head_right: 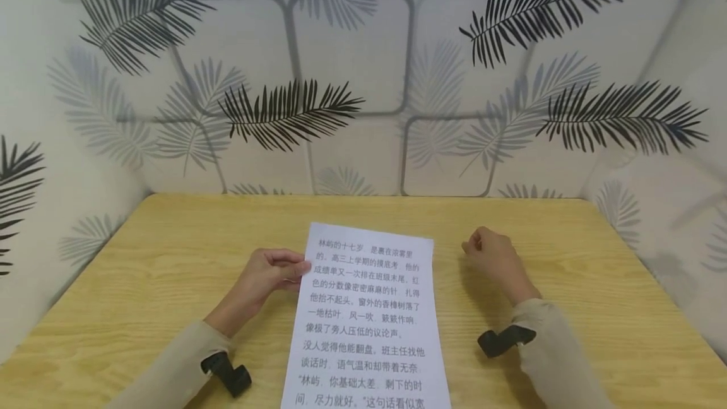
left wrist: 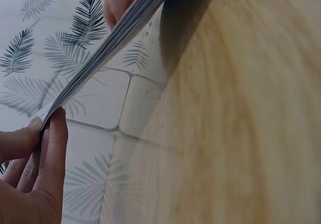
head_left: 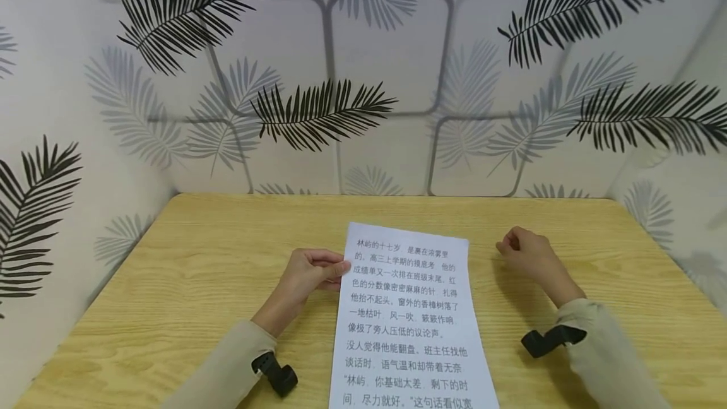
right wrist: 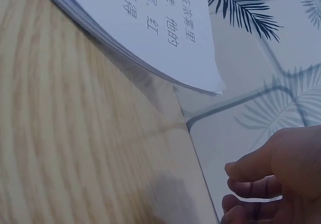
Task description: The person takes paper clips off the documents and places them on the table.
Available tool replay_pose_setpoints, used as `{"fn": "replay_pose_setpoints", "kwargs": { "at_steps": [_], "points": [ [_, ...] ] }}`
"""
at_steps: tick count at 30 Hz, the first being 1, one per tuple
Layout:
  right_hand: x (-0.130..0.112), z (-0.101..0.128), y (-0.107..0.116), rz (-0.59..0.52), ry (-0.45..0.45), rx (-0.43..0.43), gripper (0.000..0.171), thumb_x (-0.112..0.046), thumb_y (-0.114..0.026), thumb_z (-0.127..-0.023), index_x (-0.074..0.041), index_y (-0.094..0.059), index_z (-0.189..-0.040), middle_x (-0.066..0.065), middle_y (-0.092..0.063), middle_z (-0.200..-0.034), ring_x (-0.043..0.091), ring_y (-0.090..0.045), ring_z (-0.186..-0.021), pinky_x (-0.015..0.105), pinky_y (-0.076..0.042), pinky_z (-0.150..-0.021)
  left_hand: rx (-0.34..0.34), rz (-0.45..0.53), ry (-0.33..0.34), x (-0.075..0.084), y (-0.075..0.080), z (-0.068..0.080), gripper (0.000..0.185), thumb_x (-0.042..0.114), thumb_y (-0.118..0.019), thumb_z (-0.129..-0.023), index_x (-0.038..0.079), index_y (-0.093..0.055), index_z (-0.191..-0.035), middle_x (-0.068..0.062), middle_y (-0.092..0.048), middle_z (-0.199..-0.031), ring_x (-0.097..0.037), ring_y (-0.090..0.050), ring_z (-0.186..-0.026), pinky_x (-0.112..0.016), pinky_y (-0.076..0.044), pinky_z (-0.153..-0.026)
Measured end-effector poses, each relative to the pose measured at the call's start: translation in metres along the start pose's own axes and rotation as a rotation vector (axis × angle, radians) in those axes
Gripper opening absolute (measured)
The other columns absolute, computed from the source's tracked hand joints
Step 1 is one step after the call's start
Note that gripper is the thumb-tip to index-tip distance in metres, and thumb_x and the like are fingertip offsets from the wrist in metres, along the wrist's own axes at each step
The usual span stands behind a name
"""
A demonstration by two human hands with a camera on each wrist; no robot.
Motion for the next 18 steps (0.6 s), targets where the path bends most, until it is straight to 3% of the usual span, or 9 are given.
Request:
{"fn": "replay_pose_setpoints", "kwargs": {
  "at_steps": [9,18],
  "points": [
    [-0.002,0.000,-0.015,0.000,0.026,-0.036,0.016,-0.013,-0.057,-0.095,0.001,-0.055,-0.089,0.007,-0.054,-0.075,0.019,-0.047,-0.066,0.029,-0.039,-0.055,0.043,-0.002,0.136,-0.006,0.000,-0.006,0.019,-0.004,-0.072,-0.082,-0.013,-0.068,-0.098,-0.017,-0.072,-0.083,-0.021,-0.071,-0.067,-0.034,-0.061,-0.066],
    [-0.006,0.003,-0.021,0.025,0.033,-0.045,0.015,-0.013,-0.059,-0.095,0.001,-0.056,-0.089,0.006,-0.054,-0.075,0.019,-0.046,-0.066,0.029,-0.038,-0.056,-0.019,-0.058,0.186,-0.013,0.005,-0.010,0.022,0.000,-0.071,-0.085,-0.012,-0.066,-0.103,-0.016,-0.071,-0.082,-0.022,-0.070,-0.068,-0.035,-0.061,-0.066]
  ]
}}
Point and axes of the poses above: each hand's wrist, its own z-axis away from the middle knuckle, its own y-axis out of the back of the hand, x = y × z, the point moved 1 cm from there along -z, towards the middle knuckle
